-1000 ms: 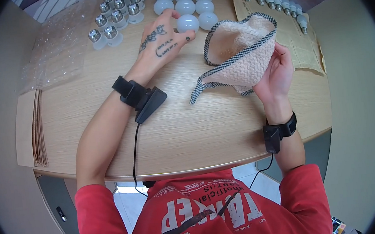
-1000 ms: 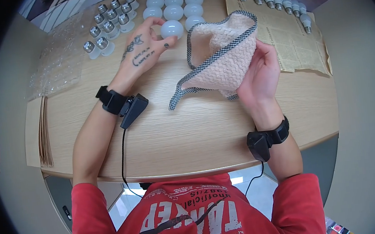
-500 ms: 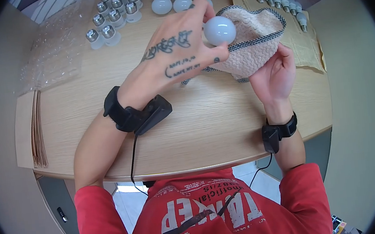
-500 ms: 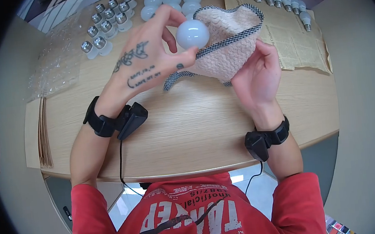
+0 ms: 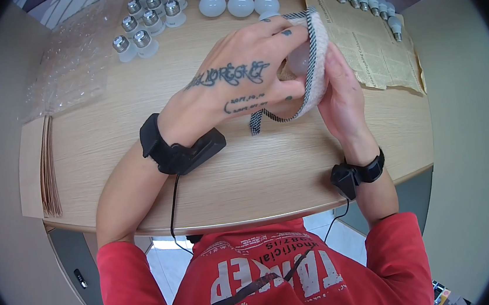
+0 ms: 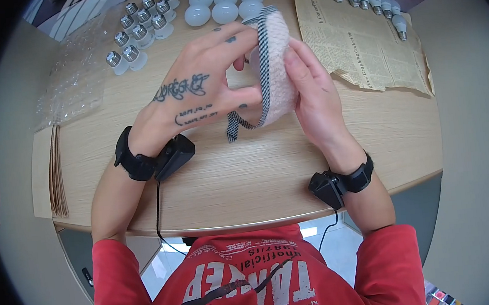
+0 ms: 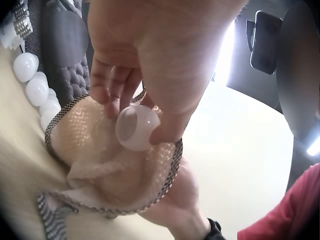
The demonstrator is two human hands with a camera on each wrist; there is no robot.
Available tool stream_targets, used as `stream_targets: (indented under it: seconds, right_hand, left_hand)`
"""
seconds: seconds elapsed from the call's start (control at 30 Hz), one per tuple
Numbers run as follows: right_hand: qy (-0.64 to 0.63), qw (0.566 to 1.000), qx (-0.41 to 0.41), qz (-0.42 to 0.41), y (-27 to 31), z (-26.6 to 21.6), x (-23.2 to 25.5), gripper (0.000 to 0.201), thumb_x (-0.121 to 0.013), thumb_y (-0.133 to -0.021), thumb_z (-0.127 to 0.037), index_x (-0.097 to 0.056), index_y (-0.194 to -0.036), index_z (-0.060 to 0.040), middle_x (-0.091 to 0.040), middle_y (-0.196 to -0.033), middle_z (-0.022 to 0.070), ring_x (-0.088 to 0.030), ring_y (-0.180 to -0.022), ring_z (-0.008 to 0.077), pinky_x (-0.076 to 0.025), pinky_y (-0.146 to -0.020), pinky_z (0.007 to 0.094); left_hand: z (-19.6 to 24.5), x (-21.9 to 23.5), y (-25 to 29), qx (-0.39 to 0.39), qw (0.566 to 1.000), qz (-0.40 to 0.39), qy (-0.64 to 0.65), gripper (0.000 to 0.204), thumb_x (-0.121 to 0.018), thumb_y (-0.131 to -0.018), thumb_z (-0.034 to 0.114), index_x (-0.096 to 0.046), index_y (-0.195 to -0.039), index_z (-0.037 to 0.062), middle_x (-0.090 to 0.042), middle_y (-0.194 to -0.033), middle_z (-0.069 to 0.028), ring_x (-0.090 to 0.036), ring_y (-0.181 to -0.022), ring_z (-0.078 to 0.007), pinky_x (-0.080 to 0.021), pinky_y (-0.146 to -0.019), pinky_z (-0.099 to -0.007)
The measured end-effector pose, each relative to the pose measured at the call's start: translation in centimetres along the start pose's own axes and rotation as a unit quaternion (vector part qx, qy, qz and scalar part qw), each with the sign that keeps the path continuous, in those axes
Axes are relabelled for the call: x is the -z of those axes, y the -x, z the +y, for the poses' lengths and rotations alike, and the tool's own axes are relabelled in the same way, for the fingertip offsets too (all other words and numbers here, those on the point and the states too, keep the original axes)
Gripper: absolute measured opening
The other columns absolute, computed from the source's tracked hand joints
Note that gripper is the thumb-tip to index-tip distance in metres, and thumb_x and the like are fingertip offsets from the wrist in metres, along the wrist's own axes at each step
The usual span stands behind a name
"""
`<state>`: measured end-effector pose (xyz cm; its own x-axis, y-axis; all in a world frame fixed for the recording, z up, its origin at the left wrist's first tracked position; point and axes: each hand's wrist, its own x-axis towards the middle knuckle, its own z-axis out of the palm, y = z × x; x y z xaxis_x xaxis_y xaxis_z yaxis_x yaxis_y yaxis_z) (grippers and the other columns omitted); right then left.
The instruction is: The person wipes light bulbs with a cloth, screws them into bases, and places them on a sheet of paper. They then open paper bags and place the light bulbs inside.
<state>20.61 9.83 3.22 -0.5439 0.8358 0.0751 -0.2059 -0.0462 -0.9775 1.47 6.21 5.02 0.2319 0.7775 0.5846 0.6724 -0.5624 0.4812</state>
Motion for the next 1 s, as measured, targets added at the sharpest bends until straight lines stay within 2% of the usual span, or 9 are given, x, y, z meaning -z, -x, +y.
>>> stream_targets:
  seconds: [0.13, 0.23, 0.33, 0.43, 0.53, 0.63, 0.73, 0.83, 1.0]
  right_hand:
    - [0.057, 0.998, 0.009, -0.004, 0.1, 0.3, -0.7, 0.043, -0.052, -0.103, -0.028, -0.046, -0.137, -0.0016, -0.061, -0.12, 0.0058, -0.057, -0.108, 0.0093, -0.047, -0.093, 0.0256]
    - [0.046, 0.999, -0.018, -0.011, 0.3, 0.3, -1.1, 0.041, -0.058, -0.101, -0.024, -0.048, -0.134, -0.0014, -0.061, -0.118, 0.0056, -0.058, -0.105, 0.0083, -0.048, -0.091, 0.0247]
    - [0.047, 0.998, -0.043, -0.018, 0.2, 0.3, -0.8, 0.04, -0.06, -0.099, -0.021, -0.049, -0.132, -0.001, -0.062, -0.117, 0.0055, -0.059, -0.103, 0.0083, -0.049, -0.089, 0.0242]
    - [0.051, 0.998, -0.031, -0.005, 0.2, 0.6, -0.3, 0.038, -0.059, -0.099, -0.019, -0.049, -0.131, -0.0007, -0.062, -0.114, 0.0047, -0.059, -0.102, 0.0085, -0.049, -0.087, 0.0241]
    - [-0.013, 0.996, 0.011, 0.093, -0.1, 0.3, -0.8, 0.032, -0.054, -0.1, -0.019, -0.052, -0.126, -0.0011, -0.062, -0.109, 0.0037, -0.059, -0.097, 0.0082, -0.049, -0.083, 0.0232]
    - [0.006, 0.992, 0.035, 0.124, -0.1, 0.3, 0.2, 0.031, -0.051, -0.1, -0.028, -0.056, -0.12, -0.0035, -0.062, -0.106, 0.0046, -0.059, -0.097, 0.0119, -0.047, -0.088, 0.0279]
    - [0.005, 0.987, 0.041, 0.155, 0.1, 0.4, 0.0, 0.027, -0.052, -0.1, -0.03, -0.056, -0.11, -0.0051, -0.061, -0.1, 0.0042, -0.058, -0.093, 0.0118, -0.047, -0.084, 0.0283]
    - [-0.034, 0.981, 0.028, 0.19, 0.3, 1.1, 0.5, 0.026, -0.052, -0.1, -0.03, -0.057, -0.107, -0.0054, -0.06, -0.098, 0.0041, -0.058, -0.093, 0.0122, -0.048, -0.083, 0.0287]
    - [-0.054, 0.98, 0.002, 0.19, -0.1, 1.0, 0.5, 0.025, -0.052, -0.1, -0.028, -0.059, -0.107, -0.0049, -0.061, -0.097, 0.0042, -0.059, -0.09, 0.0117, -0.048, -0.081, 0.0284]
  left_hand:
    - [0.0, -0.1, 0.3, -0.003, 0.999, -0.034, -0.012, 0.047, -0.075, -0.069, 0.024, -0.063, -0.107, -0.0002, -0.062, -0.11, -0.0139, -0.063, -0.079, -0.0265, -0.053, -0.073, -0.0355]
    - [0.0, -0.7, 0.6, -0.027, 0.999, -0.018, -0.04, 0.045, -0.074, -0.07, 0.024, -0.063, -0.105, -0.0004, -0.062, -0.11, -0.0137, -0.064, -0.081, -0.0291, -0.053, -0.074, -0.0356]
    - [0.0, -0.9, 0.8, -0.015, 0.999, -0.032, -0.033, 0.042, -0.074, -0.07, 0.023, -0.063, -0.104, 0.0011, -0.063, -0.105, -0.0122, -0.062, -0.078, -0.031, -0.052, -0.072, -0.0359]
    - [0.1, -0.8, 0.5, 0.017, 0.999, -0.047, -0.008, 0.041, -0.076, -0.07, 0.023, -0.063, -0.104, 0.0035, -0.062, -0.095, -0.0095, -0.059, -0.072, -0.0269, -0.05, -0.067, -0.0356]
    - [0.8, -1.8, 0.2, 0.052, 0.994, 0.062, 0.072, 0.039, -0.078, -0.073, 0.024, -0.062, -0.103, 0.0062, -0.058, -0.082, -0.006, -0.054, -0.067, -0.0203, -0.046, -0.063, -0.0329]
    - [1.6, -1.5, 0.4, 0.097, 0.992, 0.042, 0.073, 0.032, -0.078, -0.079, 0.024, -0.066, -0.102, 0.0057, -0.05, -0.07, -0.0013, -0.048, -0.062, -0.0119, -0.042, -0.06, -0.0278]
    - [2.5, -1.1, 0.1, 0.237, 0.944, -0.067, 0.221, 0.025, -0.075, -0.086, 0.023, -0.07, -0.102, 0.0036, -0.044, -0.065, 0.0041, -0.042, -0.061, -0.0068, -0.039, -0.059, -0.0239]
    - [2.6, -1.9, 0.5, 0.258, 0.912, -0.049, 0.315, 0.022, -0.072, -0.089, 0.02, -0.072, -0.101, 0.0013, -0.043, -0.065, 0.0072, -0.04, -0.062, -0.0036, -0.037, -0.058, -0.022]
    - [2.4, -1.8, 0.6, 0.29, 0.889, -0.073, 0.347, 0.022, -0.072, -0.09, 0.021, -0.072, -0.099, 0.0011, -0.046, -0.066, 0.0074, -0.042, -0.065, -0.0035, -0.038, -0.06, -0.0216]
